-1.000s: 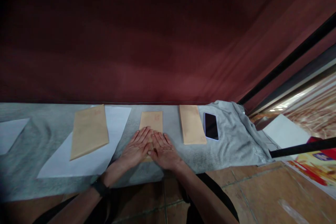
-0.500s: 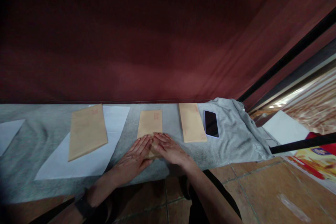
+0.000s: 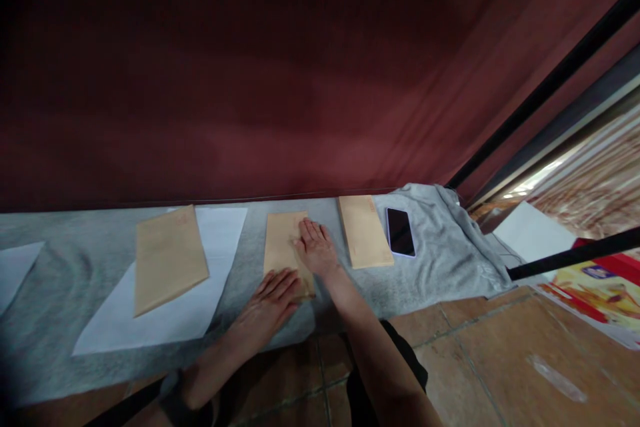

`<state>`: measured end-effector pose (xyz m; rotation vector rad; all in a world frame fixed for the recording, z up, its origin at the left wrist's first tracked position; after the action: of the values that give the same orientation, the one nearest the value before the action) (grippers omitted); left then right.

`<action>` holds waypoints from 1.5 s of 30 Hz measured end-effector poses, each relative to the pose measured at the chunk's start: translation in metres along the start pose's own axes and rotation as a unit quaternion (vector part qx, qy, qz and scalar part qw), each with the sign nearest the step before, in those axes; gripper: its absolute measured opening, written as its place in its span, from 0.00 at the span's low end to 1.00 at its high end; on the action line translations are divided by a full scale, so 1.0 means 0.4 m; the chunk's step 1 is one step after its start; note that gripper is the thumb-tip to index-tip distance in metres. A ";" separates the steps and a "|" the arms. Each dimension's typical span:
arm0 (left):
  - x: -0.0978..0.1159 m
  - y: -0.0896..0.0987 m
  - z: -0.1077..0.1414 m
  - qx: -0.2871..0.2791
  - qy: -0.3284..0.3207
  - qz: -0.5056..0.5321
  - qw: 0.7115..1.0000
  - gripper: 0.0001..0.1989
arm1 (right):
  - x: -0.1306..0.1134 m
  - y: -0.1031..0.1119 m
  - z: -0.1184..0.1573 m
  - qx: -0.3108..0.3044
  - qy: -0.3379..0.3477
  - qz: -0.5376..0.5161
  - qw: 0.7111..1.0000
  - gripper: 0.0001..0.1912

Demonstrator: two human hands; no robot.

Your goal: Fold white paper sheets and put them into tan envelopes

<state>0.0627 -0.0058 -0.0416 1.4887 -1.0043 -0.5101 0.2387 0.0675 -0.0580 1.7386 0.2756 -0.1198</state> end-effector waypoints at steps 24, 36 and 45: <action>-0.003 0.041 -0.011 0.043 0.046 0.065 0.996 0.11 | 0.012 0.080 0.171 -0.119 0.123 -0.096 0.981 0.26; -0.003 -0.012 0.006 0.089 0.109 0.051 0.989 0.18 | -0.003 0.087 0.223 -0.082 0.146 -0.116 0.979 0.25; -0.026 0.000 0.024 0.098 0.232 -0.041 0.967 0.29 | -0.100 0.050 0.276 -0.033 0.180 -0.053 0.982 0.26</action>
<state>0.0494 -0.0029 -0.0459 1.7283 -0.6372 -0.1054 0.2131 -0.0484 -0.0502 1.6741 0.6313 0.1273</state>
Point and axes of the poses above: each hand's wrist, its own z-axis away from the middle knuckle, its own y-axis out of the back of the hand, x = y × z, the point moved 3 cm from there along -z, towards the middle knuckle
